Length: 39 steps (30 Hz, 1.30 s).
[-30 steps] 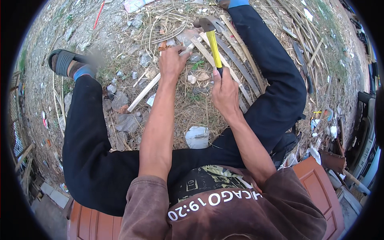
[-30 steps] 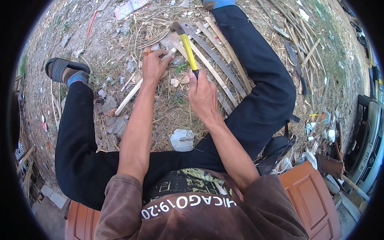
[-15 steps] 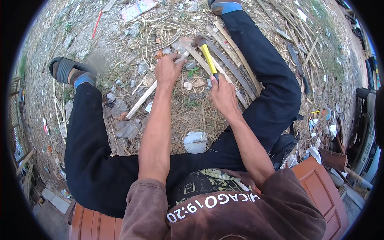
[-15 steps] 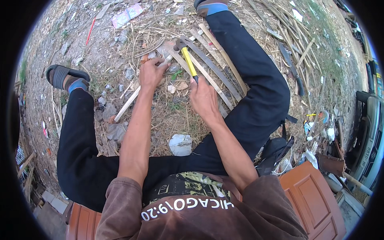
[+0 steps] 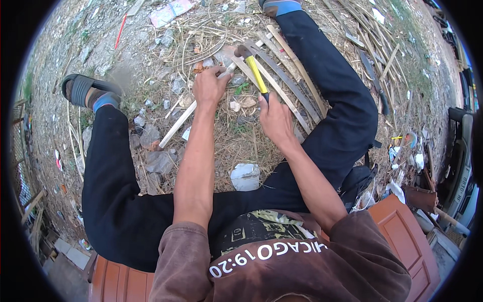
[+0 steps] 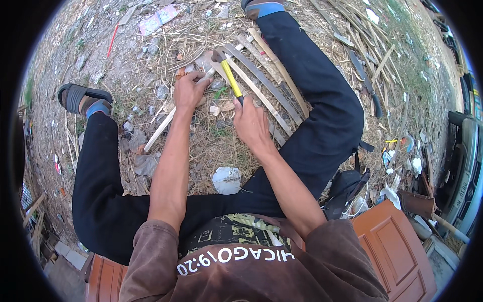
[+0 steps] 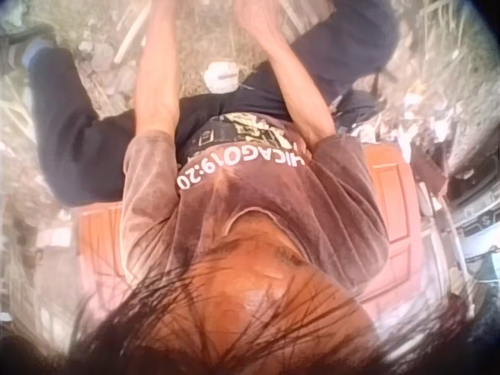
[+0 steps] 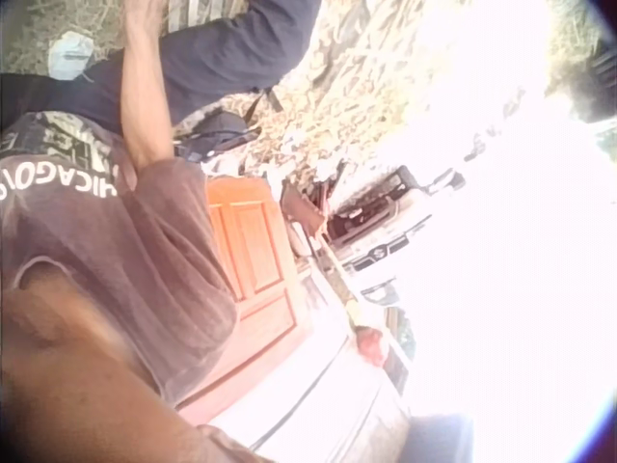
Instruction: The person uses a large knife to mark and cut thin wooden strips and then hammers nails into the wood to assemble a grid-like lattice frame on the ground.
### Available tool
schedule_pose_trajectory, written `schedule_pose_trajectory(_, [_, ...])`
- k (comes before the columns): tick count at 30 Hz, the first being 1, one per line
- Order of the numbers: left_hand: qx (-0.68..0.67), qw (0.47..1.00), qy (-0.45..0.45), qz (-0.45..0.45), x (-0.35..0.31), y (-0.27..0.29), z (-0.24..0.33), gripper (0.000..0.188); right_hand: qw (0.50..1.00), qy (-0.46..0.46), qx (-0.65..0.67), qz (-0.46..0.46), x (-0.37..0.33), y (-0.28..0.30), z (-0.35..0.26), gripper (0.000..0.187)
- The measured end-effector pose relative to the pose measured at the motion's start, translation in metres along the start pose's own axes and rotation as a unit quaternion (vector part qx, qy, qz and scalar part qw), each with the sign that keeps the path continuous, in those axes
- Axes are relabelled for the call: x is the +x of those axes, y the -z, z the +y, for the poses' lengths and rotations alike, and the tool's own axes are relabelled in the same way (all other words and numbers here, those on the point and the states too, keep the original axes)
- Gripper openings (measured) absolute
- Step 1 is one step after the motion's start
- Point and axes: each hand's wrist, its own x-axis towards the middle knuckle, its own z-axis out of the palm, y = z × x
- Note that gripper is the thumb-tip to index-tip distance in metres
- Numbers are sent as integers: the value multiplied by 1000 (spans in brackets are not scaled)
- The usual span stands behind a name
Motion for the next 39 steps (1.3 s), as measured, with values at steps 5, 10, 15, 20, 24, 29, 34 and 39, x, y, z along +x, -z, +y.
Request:
schedule_pose_trajectory(5, [4, 1000, 1, 6, -6, 0, 3, 36, 995, -31, 92, 18, 3, 14, 2, 30])
schedule_pose_trajectory(10, [-7, 1000, -4, -17, -2, 37, 14, 38, 956, -51, 278, 72, 3, 43, 10, 29])
schedule_pose_trajectory(15, [55, 997, -37, 31, -2, 75, 42, 44, 862, -124, 490, 47, -2, 72, -1, 25])
schedule_pose_trajectory(20, [125, 990, -51, 28, 25, 107, 59, 42, 844, -141, 516, 13, -13, 84, -21, 21])
schedule_pose_trajectory(24, [150, 983, -77, 75, 37, 170, 94, 40, 844, -97, 527, -11, -24, 88, -25, 25])
schedule_pose_trajectory(29, [174, 943, -199, 204, 24, 283, 158, 40, 819, -76, 568, -27, -36, 92, -36, 24])
schedule_pose_trajectory(34, [207, 893, -283, 283, -15, 365, 224, 35, 807, -74, 586, 11, -36, 98, -34, 19])
schedule_pose_trajectory(39, [285, 847, -365, 262, -49, 367, 219, 31, 796, -75, 600, 20, -35, 97, -29, 18])
